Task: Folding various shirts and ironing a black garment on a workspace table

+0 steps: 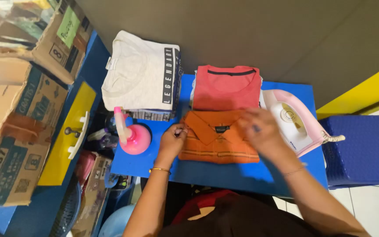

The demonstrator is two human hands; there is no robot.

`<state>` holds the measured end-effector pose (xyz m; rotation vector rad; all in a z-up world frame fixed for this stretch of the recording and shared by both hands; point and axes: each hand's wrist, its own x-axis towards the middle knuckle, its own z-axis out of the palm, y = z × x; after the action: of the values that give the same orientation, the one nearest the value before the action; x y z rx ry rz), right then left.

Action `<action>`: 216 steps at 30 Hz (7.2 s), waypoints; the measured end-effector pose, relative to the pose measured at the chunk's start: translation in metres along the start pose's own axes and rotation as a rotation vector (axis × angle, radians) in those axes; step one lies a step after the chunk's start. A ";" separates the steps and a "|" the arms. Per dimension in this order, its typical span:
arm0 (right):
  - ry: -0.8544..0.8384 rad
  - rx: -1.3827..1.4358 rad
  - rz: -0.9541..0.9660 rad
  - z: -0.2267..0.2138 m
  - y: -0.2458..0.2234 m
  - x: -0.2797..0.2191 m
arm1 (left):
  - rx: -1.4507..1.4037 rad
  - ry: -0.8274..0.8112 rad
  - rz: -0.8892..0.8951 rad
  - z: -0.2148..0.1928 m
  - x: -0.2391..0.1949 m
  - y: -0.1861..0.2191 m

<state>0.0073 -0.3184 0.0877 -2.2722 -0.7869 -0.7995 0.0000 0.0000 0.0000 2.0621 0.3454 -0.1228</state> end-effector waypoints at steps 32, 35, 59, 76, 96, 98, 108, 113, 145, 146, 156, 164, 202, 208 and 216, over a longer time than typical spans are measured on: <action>-0.727 0.066 0.565 -0.055 -0.101 0.087 | -0.448 -0.025 -0.162 -0.006 0.039 0.002; -0.929 -0.086 0.461 -0.037 -0.115 0.116 | -0.480 -0.038 -0.188 -0.010 0.035 0.007; -0.761 -0.299 1.062 -0.154 -0.023 0.026 | -0.292 0.011 -0.073 -0.022 -0.007 0.040; -0.664 -0.431 1.026 -0.101 0.027 0.070 | 0.302 0.023 -0.055 -0.023 -0.024 0.087; -0.169 0.555 1.209 0.044 0.011 -0.068 | -0.347 -0.058 0.072 -0.018 -0.060 0.115; -0.100 0.680 1.193 0.026 -0.005 -0.053 | -0.434 -0.051 0.086 -0.022 -0.065 0.124; 0.320 0.723 0.821 -0.016 -0.001 0.100 | -0.383 0.261 0.497 0.030 0.106 0.137; 0.107 0.286 0.971 0.038 0.078 0.080 | -0.064 0.210 0.259 0.104 0.229 0.070; -0.873 -0.317 0.511 0.062 0.004 0.114 | 0.448 -0.282 0.235 0.031 0.090 0.127; -0.847 -0.346 0.476 0.065 0.007 0.113 | 0.443 -0.282 0.241 0.032 0.094 0.123; -0.882 -0.337 0.435 0.027 -0.026 0.124 | 0.351 -0.163 0.338 0.003 0.062 0.135; -0.924 -0.361 0.398 0.048 -0.022 0.111 | 0.479 -0.240 0.316 0.013 0.059 0.116; -0.296 0.102 0.333 0.044 -0.045 0.002 | 0.512 0.312 0.347 -0.119 0.027 0.152; -0.351 0.329 0.681 0.045 -0.068 0.019 | 0.342 0.354 0.327 -0.139 0.002 0.169; -0.392 1.311 1.063 0.046 -0.099 0.092 | 0.154 0.244 0.516 -0.135 -0.061 0.184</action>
<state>0.0141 -0.1924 0.1551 -1.2377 -0.0367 0.5691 -0.0118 0.0207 0.2344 2.2567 -0.0602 0.4291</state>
